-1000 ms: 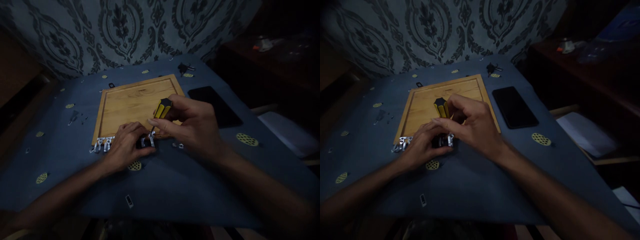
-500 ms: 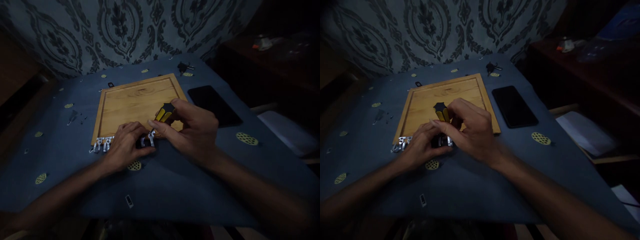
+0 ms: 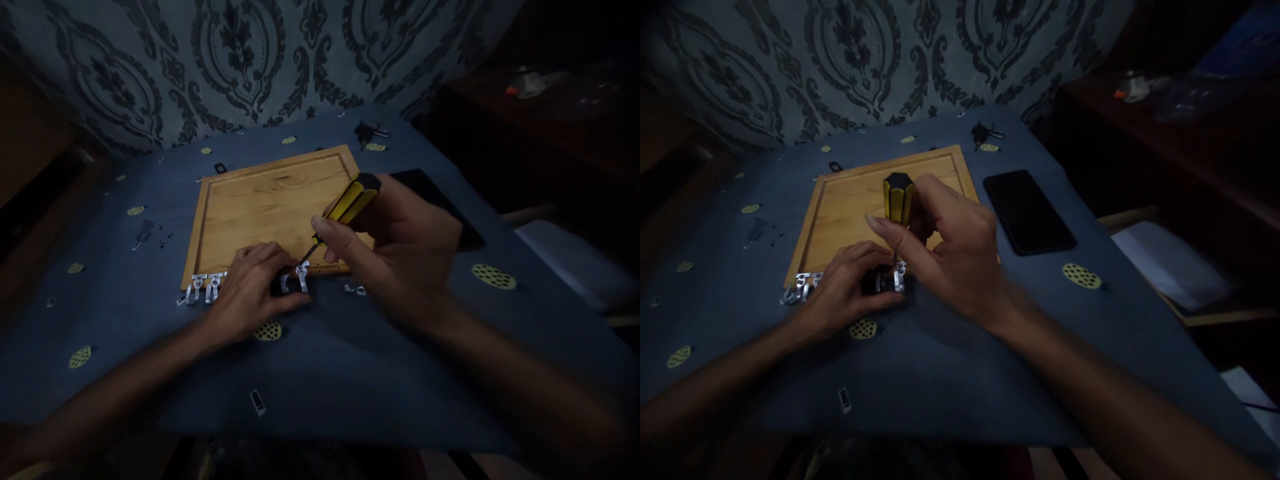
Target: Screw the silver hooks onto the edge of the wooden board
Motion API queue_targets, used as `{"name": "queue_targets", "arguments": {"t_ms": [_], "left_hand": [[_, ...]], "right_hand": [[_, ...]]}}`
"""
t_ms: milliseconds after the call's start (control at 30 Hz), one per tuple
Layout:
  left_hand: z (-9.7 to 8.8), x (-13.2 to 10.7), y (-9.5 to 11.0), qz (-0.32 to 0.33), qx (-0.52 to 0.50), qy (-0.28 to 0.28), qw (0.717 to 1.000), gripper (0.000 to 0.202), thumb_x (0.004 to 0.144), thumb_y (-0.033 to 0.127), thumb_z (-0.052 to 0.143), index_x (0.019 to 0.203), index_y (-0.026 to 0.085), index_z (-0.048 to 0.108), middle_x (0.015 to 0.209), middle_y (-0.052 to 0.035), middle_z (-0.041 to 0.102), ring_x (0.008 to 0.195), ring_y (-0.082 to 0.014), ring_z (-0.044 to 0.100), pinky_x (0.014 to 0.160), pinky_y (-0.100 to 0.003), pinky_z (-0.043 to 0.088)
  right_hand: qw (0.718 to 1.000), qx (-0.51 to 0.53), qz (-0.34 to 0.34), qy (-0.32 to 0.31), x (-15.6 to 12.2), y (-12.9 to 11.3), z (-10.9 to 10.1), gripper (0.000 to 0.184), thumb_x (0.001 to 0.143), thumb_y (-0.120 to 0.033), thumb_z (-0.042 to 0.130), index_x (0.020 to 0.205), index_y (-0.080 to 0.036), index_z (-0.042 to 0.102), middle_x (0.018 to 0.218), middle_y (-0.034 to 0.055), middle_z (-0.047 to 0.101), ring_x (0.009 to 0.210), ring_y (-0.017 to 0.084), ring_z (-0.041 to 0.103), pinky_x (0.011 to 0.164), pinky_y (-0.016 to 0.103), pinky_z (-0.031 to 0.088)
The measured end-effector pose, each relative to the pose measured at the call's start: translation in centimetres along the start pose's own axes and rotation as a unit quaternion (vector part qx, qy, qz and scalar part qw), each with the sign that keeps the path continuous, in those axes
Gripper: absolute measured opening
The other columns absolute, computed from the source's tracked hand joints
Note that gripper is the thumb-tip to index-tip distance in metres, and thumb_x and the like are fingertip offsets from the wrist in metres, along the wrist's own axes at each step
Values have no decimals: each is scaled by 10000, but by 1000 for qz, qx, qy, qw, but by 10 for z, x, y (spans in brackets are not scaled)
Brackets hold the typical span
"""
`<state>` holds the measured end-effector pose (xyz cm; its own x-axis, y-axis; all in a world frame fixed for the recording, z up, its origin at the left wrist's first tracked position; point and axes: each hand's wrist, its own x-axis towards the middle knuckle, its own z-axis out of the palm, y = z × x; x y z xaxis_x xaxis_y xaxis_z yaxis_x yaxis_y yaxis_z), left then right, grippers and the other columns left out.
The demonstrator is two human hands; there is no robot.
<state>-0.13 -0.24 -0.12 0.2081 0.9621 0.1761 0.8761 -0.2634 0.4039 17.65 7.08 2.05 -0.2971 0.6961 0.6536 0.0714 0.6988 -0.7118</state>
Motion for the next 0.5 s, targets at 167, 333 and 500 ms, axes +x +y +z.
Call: {"name": "queue_targets", "arguments": {"t_ms": [167, 333, 500], "left_hand": [[1, 0, -1, 9, 4, 7, 1000, 340, 818, 422, 814, 1033, 211, 658, 1041, -27, 701, 998, -254, 655, 872, -393, 449], [2, 0, -2, 18, 5, 11, 1000, 351, 817, 413, 817, 1052, 208, 656, 1065, -29, 704, 1023, -255, 654, 892, -394, 451], [2, 0, -1, 11, 12, 9, 1000, 328, 839, 426, 792, 1041, 206, 656, 1062, -33, 707, 1019, -255, 653, 888, -394, 457]], "right_hand": [[1000, -10, -6, -11, -1, 5, 1, 187, 929, -360, 662, 808, -235, 590, 682, -13, 571, 617, 144, 589, 569, 303, 506], [999, -21, -40, -8, -1, 10, 1, 192, 921, -379, 669, 820, -228, 606, 671, -22, 565, 596, 136, 574, 567, 295, 505], [999, -26, -45, -2, -1, 10, 2, 163, 912, -350, 682, 828, -229, 612, 681, -21, 580, 607, 139, 585, 559, 292, 489]]}}
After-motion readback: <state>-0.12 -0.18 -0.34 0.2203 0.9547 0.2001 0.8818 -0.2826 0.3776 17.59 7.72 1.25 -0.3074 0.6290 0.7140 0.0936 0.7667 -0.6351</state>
